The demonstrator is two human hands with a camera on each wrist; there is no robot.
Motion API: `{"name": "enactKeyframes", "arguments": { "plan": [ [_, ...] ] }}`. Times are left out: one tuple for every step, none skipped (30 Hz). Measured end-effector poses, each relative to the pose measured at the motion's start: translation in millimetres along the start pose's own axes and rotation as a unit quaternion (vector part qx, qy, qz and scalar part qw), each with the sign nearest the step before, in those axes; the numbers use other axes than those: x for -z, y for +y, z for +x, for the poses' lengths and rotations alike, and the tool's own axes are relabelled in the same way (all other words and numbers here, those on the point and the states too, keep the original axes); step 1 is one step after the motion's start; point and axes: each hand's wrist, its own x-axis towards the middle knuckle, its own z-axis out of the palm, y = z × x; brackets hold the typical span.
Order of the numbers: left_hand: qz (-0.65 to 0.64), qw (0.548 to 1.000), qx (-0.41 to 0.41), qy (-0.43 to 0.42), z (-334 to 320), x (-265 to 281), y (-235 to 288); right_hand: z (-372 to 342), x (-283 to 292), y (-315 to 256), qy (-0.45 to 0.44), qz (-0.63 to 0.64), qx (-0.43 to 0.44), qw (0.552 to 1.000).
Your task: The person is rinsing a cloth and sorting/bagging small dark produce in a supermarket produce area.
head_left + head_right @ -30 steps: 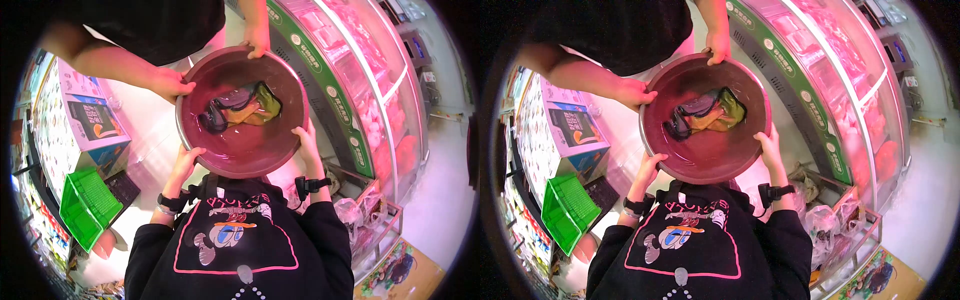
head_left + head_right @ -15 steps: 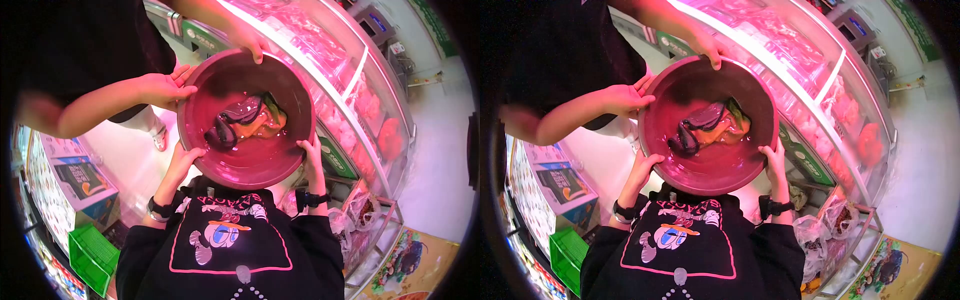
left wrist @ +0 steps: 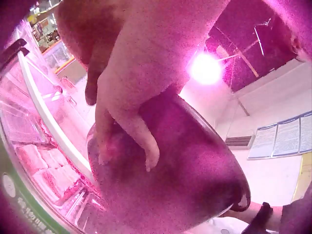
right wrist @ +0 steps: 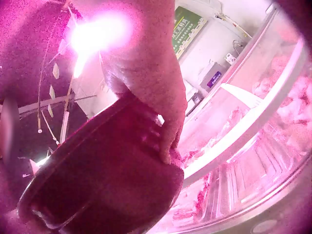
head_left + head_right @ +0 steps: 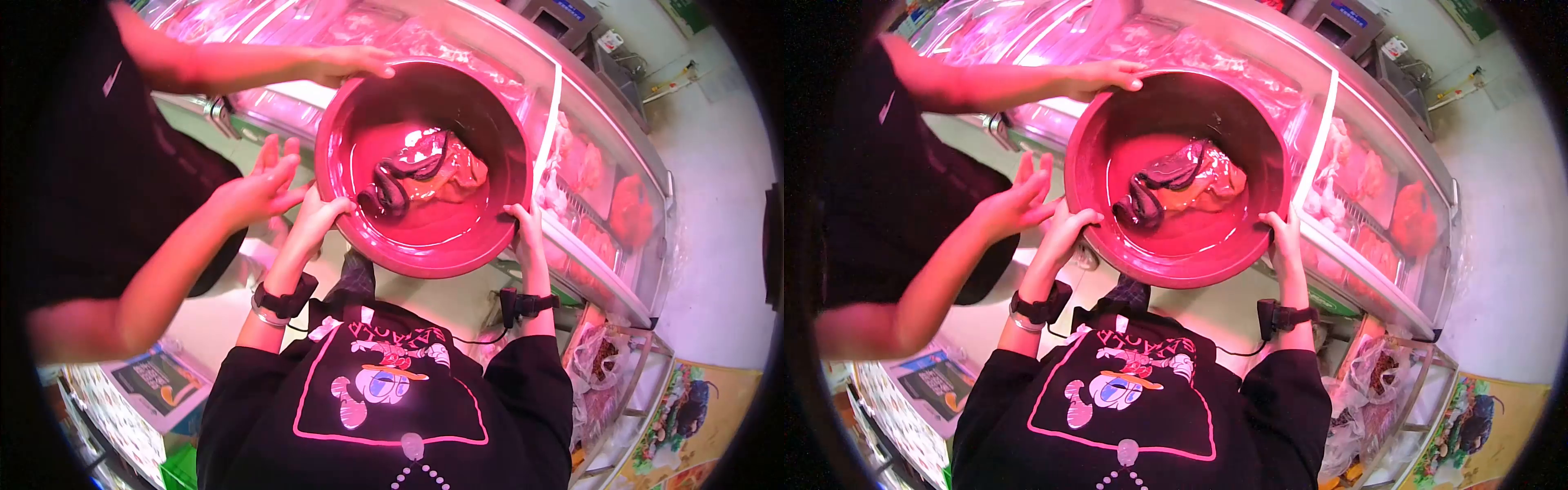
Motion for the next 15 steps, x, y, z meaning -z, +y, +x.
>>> {"name": "enactKeyframes", "arguments": {
  "plan": [
    [-0.02, 1.0, -0.011, 0.003, 1, 0, -1, -1, 0, 0, 0.001, -0.008, 0.004, 1.0],
    [-0.041, 0.999, -0.022, 0.006, 0, 0, 0, -4, 1, -1, 0.002, -0.017, 0.008, 1.0],
    [-0.032, 0.999, -0.013, 0.014, -3, 0, 3, -8, 1, 0, 0.002, -0.015, 0.015, 1.0],
    [-0.033, 0.999, -0.017, 0.013, -4, 0, 5, -11, 1, 3, 0.011, -0.004, 0.022, 1.0],
    [-0.024, 1.0, -0.009, 0.005, 0, -1, 8, -11, 2, 5, 0.019, 0.007, 0.028, 0.999],
    [-0.016, 1.0, -0.001, -0.004, 4, -2, 13, -11, 0, 3, 0.019, 0.007, 0.033, 0.999],
    [0.002, 1.0, -0.026, -0.011, 12, 0, 16, -12, -4, 0, 0.025, 0.012, 0.031, 0.999],
    [0.003, 1.0, -0.028, -0.013, 21, -2, 21, -10, -5, -4, 0.03, 0.018, 0.029, 0.999],
    [0.011, 0.999, -0.046, -0.012, 30, -8, 22, -4, 1, -2, 0.042, 0.028, 0.023, 0.998],
    [0.019, 0.998, -0.064, -0.011, 39, -14, 22, 1, 8, 1, 0.043, 0.027, 0.021, 0.998],
    [0.035, 0.997, -0.06, -0.021, 48, -14, 22, 7, 12, 3, 0.041, 0.036, 0.025, 0.998],
    [0.035, 0.997, -0.061, -0.021, 51, -14, 22, 8, 10, 1, 0.039, 0.044, 0.028, 0.998],
    [0.049, 0.998, -0.042, -0.025, 54, -12, 22, 7, 9, -2, 0.036, 0.031, 0.018, 0.999],
    [0.064, 0.997, -0.022, -0.03, 57, -11, 22, 8, 7, -4, 0.036, 0.031, 0.018, 0.999],
    [0.057, 0.997, -0.039, -0.02, 59, -11, 25, 10, 3, -7, 0.019, 0.025, 0.022, 0.999]
  ]
}}
